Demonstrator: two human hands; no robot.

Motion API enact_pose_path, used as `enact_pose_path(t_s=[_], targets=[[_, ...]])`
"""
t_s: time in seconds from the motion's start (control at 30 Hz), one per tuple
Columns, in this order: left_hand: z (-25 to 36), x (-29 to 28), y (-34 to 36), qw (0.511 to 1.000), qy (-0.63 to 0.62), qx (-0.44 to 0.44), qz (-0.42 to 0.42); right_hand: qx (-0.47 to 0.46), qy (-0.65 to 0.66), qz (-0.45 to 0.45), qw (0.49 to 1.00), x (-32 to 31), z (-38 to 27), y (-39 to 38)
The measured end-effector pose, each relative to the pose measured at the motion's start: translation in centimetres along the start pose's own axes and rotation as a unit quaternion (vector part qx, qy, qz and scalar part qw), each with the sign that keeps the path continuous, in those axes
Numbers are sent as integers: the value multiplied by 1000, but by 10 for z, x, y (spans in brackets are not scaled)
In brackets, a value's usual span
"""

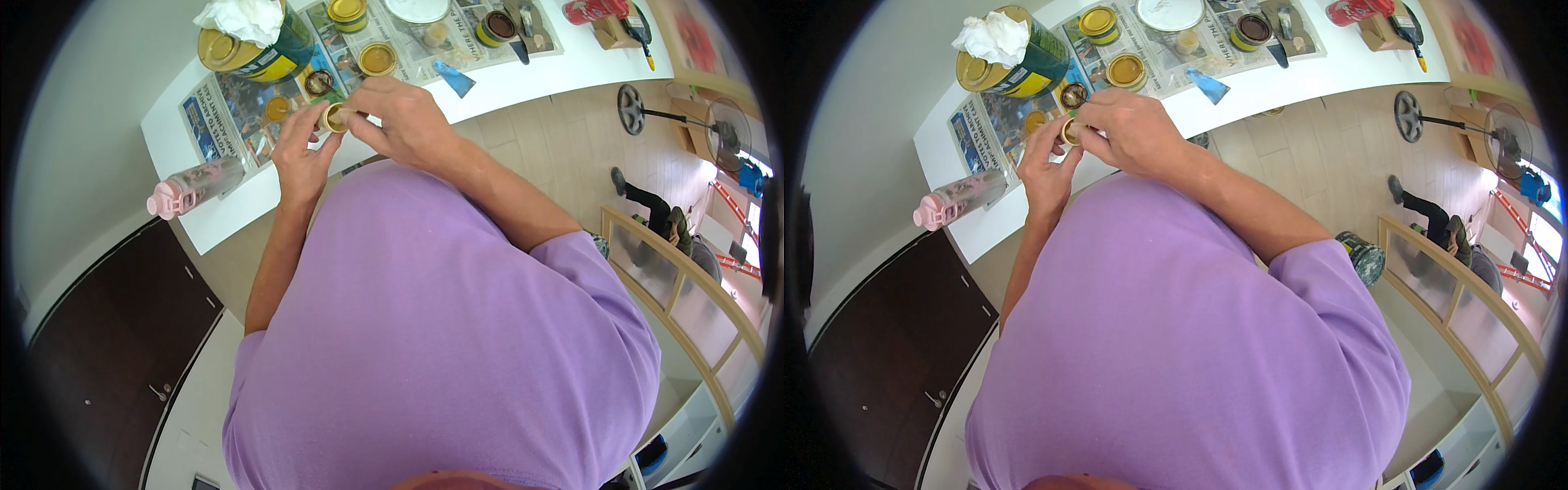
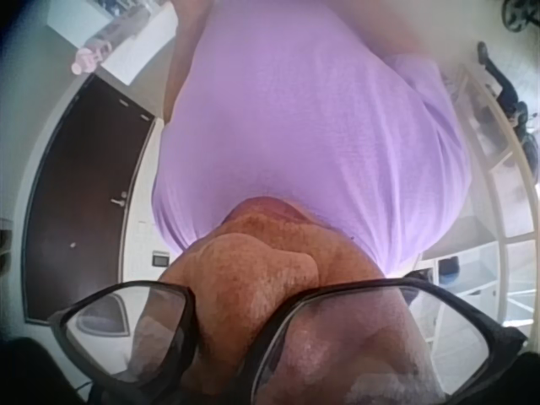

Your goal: The person opens a small tube of paint and squeezes its contents into a small container. They then use a wooden stick to stir the mixture, adding more paint from other containers as needed. The person wipes the table surface with a tissue and continues mixing the paint in the container.

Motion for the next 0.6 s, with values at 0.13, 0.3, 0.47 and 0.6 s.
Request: enact_pose_path(t_s=[0.13,0.3,0.47,0.6], targets=[[0,0,2,1000,2,-7,13,-13,-59,21,998,-1,0,2],[-7,-1,0,1000,-1,-3,15,-11,-51,48,997,2,3,3],[-10,-2,1,1000,-3,-3,5,-8,-20,15,1000,7,5,1],[-6,-1,5,1000,-8,1,10,21,-73,13,997,5,10,1]])
Point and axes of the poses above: each hand's wrist, its own y-axis towards the middle knuckle, its own x-axis out of the palm, z = x × y, the point moved 4 cm from there along y, towards the middle knuckle, and after that the axes turned 12 degrees about z, right-handed, at the moved point
